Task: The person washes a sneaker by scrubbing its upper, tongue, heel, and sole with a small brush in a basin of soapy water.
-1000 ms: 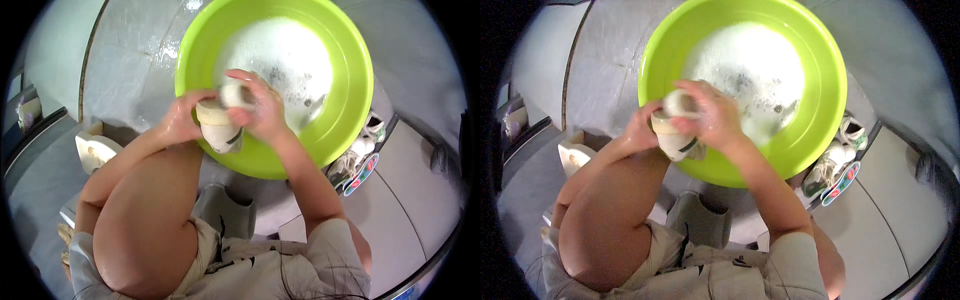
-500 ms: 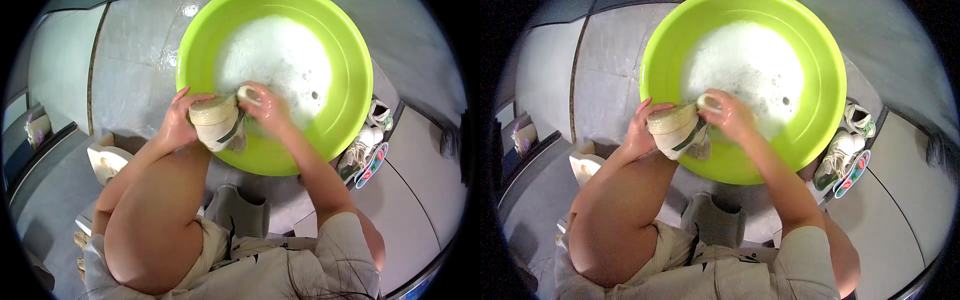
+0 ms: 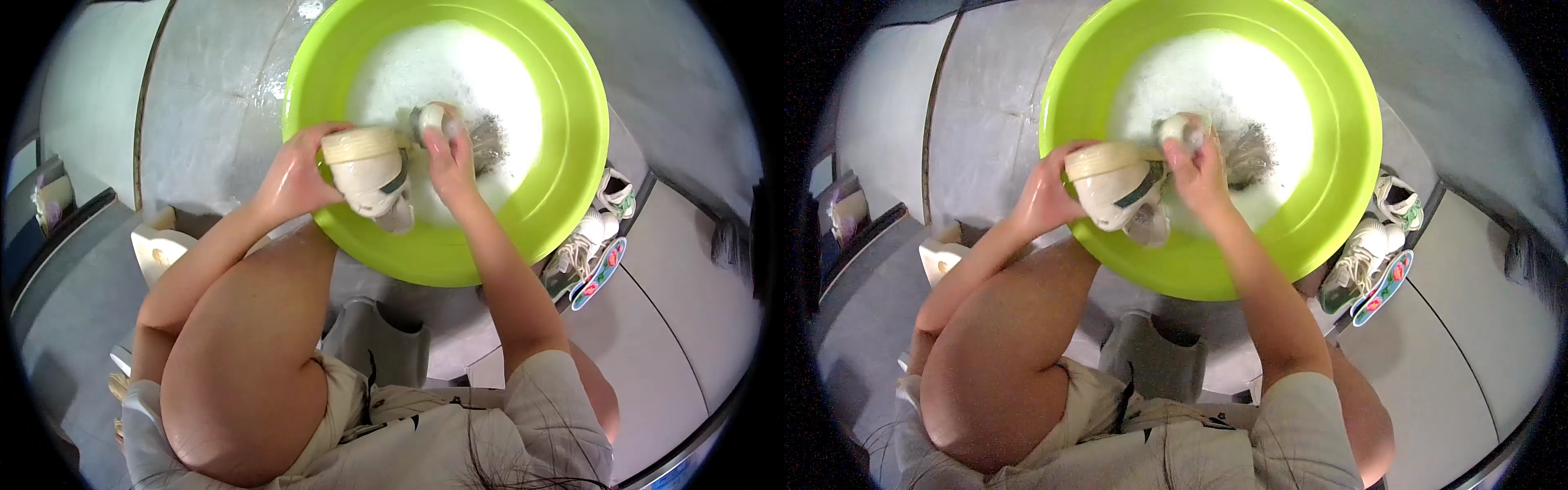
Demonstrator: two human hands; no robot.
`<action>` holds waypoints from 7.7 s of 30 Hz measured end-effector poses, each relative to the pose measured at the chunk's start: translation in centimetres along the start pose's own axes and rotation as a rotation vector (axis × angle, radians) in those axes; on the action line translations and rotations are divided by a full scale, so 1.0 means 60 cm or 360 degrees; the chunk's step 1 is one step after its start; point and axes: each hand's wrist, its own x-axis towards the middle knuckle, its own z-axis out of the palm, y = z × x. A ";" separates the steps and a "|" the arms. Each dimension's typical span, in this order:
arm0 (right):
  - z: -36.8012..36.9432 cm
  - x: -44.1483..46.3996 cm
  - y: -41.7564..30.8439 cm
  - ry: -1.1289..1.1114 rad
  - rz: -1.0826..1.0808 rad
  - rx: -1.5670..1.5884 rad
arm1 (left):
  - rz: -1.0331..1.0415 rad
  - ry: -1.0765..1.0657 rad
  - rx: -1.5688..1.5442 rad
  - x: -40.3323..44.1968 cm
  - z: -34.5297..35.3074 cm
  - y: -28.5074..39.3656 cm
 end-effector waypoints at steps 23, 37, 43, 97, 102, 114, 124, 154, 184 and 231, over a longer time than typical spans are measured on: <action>-0.041 -0.004 -0.160 -0.0015 -0.1051 -0.1411 | -0.0014 0.0108 -0.0354 0.054 0.054 0.029; 0.008 -0.018 -0.188 -0.0262 -0.1171 -0.1468 | 0.0051 0.0093 -0.0262 0.045 0.043 0.028; 0.034 -0.029 -0.197 -0.0320 -0.1201 -0.1480 | 0.0188 -0.0003 -0.0189 0.046 0.042 0.014; 0.072 -0.056 -0.036 -0.0043 -0.0221 -0.0165 | 0.0423 0.0167 0.0159 -0.040 0.002 -0.046; 0.120 -0.049 -0.090 -0.0128 -0.0961 -0.0537 | 0.0290 0.0135 0.0073 -0.049 0.012 -0.052; 0.059 -0.061 0.057 0.0111 -0.0186 -0.0181 | 0.0318 0.0203 0.0292 -0.047 0.008 -0.036; 0.123 -0.053 -0.035 -0.0007 -0.0691 -0.0215 | 0.0312 0.0203 0.0082 -0.051 0.003 -0.043; 0.098 -0.072 -0.008 0.0067 -0.0912 -0.0415 | 0.0368 0.0381 0.0260 -0.034 0.014 -0.064; 0.003 -0.067 0.078 -0.0052 0.0022 -0.0436 | 0.0470 0.0541 0.0295 -0.030 0.021 -0.052; 0.046 0.026 -0.049 -0.0920 0.0180 0.0574 | -0.0721 0.0481 -0.2292 -0.071 -0.118 -0.050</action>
